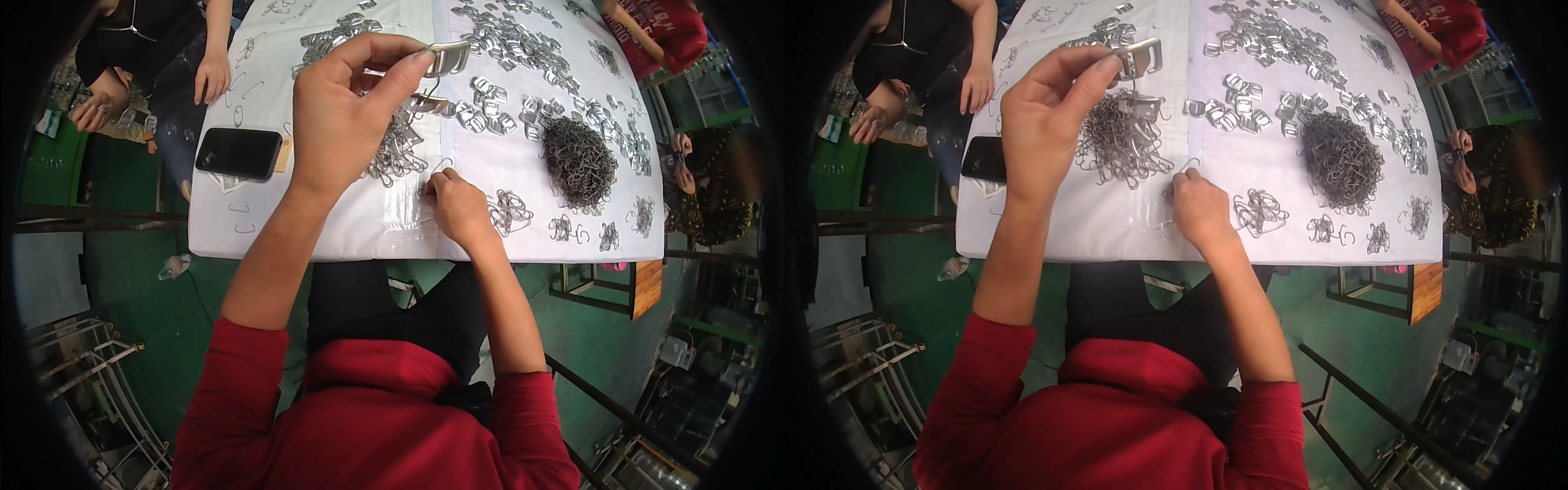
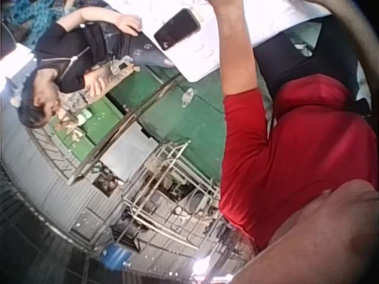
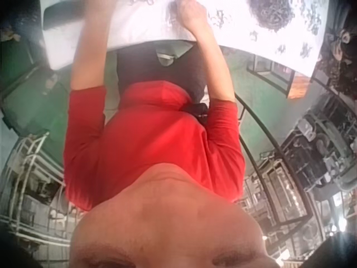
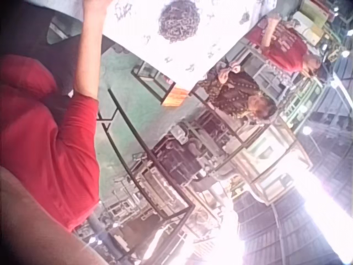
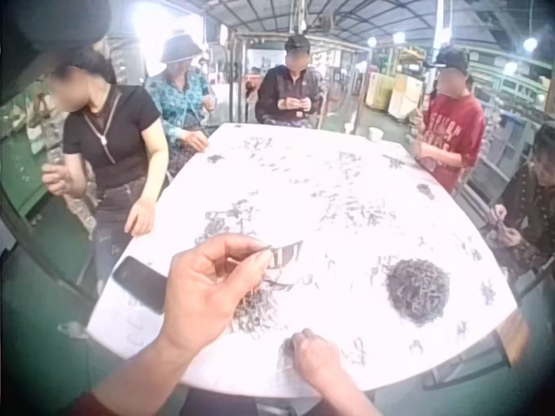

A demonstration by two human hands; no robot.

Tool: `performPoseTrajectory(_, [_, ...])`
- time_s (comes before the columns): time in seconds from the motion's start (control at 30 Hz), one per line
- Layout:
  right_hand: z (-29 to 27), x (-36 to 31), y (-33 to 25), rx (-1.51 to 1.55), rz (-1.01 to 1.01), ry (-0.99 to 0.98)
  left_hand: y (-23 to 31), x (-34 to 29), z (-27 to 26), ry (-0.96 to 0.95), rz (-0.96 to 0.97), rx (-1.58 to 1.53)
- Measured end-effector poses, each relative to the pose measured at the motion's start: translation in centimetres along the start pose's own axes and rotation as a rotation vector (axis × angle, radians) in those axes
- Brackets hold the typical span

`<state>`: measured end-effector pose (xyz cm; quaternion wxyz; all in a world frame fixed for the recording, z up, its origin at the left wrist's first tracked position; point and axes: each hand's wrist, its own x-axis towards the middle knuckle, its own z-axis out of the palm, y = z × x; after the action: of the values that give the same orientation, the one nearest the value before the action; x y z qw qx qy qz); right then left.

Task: The person picks up metal hooks and metal plates from the table and links them together by hand before hanging them on a vertical rack.

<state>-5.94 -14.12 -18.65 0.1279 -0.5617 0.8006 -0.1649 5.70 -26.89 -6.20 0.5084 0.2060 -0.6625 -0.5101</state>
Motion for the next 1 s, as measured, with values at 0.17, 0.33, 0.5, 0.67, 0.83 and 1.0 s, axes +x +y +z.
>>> performPoseTrajectory(0.17, [-8.9, 0.9, -2.6, 0.864, 0.031, -0.055, 0.3, -0.3, -1.0, 0.003, -0.077, 0.032])
performPoseTrajectory(0.33, [-14.9, 1.5, -6.6, 1.332, -0.030, 0.243, 0.7, -0.4, 0.2, -0.012, -0.089, -0.026])
performPoseTrajectory(0.5, [-14.6, 2.5, -6.8, 1.252, -0.017, 0.390, 1.1, -0.5, 1.3, -0.030, -0.028, 0.054])
performPoseTrajectory(0.67, [-14.5, 3.0, -6.1, 1.219, -0.056, 0.555, 0.3, -0.4, 2.4, -0.104, -0.003, 0.025])
performPoseTrajectory(0.83, [-16.3, 2.5, -5.9, 1.209, -0.179, 0.613, -6.7, 1.9, 3.2, -0.193, -0.075, 0.297])
performPoseTrajectory(1.0, [-17.6, 1.9, -5.4, 1.262, -0.166, 0.611, -16.1, 1.1, 6.8, -0.475, 0.057, 0.782])
